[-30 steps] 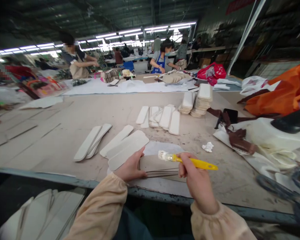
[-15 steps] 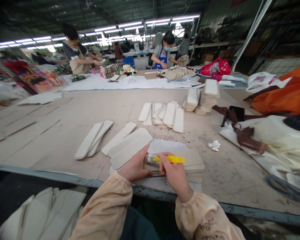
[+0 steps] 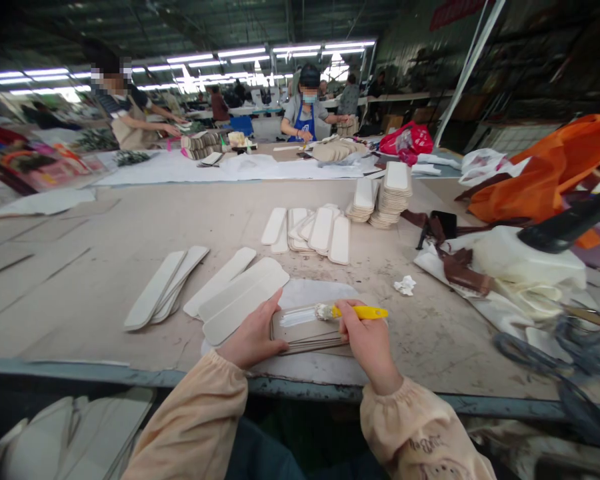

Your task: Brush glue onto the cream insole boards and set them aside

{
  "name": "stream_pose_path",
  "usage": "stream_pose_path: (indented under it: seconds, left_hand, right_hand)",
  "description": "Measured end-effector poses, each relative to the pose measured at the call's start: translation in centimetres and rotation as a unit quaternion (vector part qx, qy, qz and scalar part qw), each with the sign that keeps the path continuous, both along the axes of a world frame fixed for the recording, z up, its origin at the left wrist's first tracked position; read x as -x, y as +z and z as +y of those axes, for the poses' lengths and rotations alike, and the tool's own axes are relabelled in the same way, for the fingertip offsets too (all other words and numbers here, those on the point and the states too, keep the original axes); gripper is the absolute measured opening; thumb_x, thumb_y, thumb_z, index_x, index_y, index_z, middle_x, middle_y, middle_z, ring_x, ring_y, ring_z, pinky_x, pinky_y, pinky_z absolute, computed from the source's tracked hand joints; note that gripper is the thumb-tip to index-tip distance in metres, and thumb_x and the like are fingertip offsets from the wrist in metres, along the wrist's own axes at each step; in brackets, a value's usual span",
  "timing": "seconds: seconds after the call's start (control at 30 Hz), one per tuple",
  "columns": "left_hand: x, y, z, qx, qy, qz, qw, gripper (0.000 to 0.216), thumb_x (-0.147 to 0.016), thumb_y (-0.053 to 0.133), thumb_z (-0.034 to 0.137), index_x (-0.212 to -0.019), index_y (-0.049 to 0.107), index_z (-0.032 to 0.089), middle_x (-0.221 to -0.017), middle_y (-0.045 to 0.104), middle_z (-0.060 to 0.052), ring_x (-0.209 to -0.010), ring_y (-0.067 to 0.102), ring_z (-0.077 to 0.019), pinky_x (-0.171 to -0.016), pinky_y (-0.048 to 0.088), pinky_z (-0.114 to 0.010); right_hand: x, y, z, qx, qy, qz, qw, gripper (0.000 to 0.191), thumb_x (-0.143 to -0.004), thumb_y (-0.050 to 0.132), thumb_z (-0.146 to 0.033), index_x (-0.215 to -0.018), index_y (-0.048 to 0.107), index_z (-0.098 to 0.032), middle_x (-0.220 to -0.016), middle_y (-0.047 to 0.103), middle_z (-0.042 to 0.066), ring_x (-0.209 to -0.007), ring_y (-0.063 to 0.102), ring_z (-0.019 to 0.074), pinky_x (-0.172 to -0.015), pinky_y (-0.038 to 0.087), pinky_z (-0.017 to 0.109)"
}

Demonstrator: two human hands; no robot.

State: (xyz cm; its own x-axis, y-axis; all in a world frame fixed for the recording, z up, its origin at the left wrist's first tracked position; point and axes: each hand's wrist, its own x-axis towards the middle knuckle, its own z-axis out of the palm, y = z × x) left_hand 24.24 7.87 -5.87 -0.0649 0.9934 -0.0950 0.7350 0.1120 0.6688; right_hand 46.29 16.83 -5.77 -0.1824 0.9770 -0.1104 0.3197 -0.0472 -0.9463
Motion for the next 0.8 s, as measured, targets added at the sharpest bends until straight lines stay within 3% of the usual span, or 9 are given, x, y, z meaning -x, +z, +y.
stream_pose_path:
  seconds: [0.37, 0.57, 0.67, 0.8]
  left_hand:
    - [-0.1, 0.1, -0.1, -0.005, -0.002, 0.010, 1.000, 0.106, -0.065, 0.073, 0.022, -0.153, 0.015, 0.018, -0.135, 0.051, -0.015, -0.129, 0.047, -0.0295, -0.111, 0.036, -0.045]
    - [0.0, 0.0, 0.0, -0.014, -0.006, 0.011, 1.000, 0.106, -0.064, 0.073, 0.022, -0.153, 0.016, 0.017, -0.136, 0.050, -0.015, -0.131, 0.044, -0.0300, -0.112, 0.035, -0.045]
    - [0.0, -0.1, 0.0, -0.021, -0.009, 0.008, 1.000, 0.106, -0.064, 0.074, 0.023, -0.153, 0.017, 0.017, -0.138, 0.049, -0.015, -0.130, 0.046, -0.0298, -0.111, 0.036, -0.044]
    - [-0.1, 0.2, 0.0, -0.008, -0.016, 0.002, 1.000, 0.107, -0.065, 0.074, 0.024, -0.154, 0.015, 0.016, -0.137, 0.050, -0.017, -0.126, 0.049, -0.0297, -0.109, 0.038, -0.042]
  right_hand:
    - [-5.3, 0.7, 2.7, -0.031, -0.117, -0.114, 0.986, 0.033, -0.081, 0.054, -0.053, -0.079, 0.064, -0.022, -0.051, 0.058, -0.001, -0.050, 0.058, 0.0201, -0.059, 0.045, 0.033]
    - [-6.2, 1.0, 2.9, -0.103, -0.130, -0.160, 0.973, 0.036, -0.084, 0.052, -0.055, -0.083, 0.066, -0.022, -0.053, 0.060, 0.001, -0.054, 0.060, 0.0220, -0.061, 0.043, 0.035]
    - [-5.1, 1.4, 1.7, -0.102, -0.112, -0.108, 0.983, 0.036, -0.085, 0.053, -0.055, -0.083, 0.065, -0.021, -0.052, 0.057, -0.001, -0.052, 0.056, 0.0183, -0.059, 0.043, 0.032]
    - [-1.9, 1.0, -0.7, -0.011, -0.037, 0.073, 0.997, 0.037, -0.085, 0.058, -0.056, -0.087, 0.065, -0.020, -0.051, 0.049, -0.004, -0.048, 0.046, 0.0130, -0.051, 0.040, 0.027]
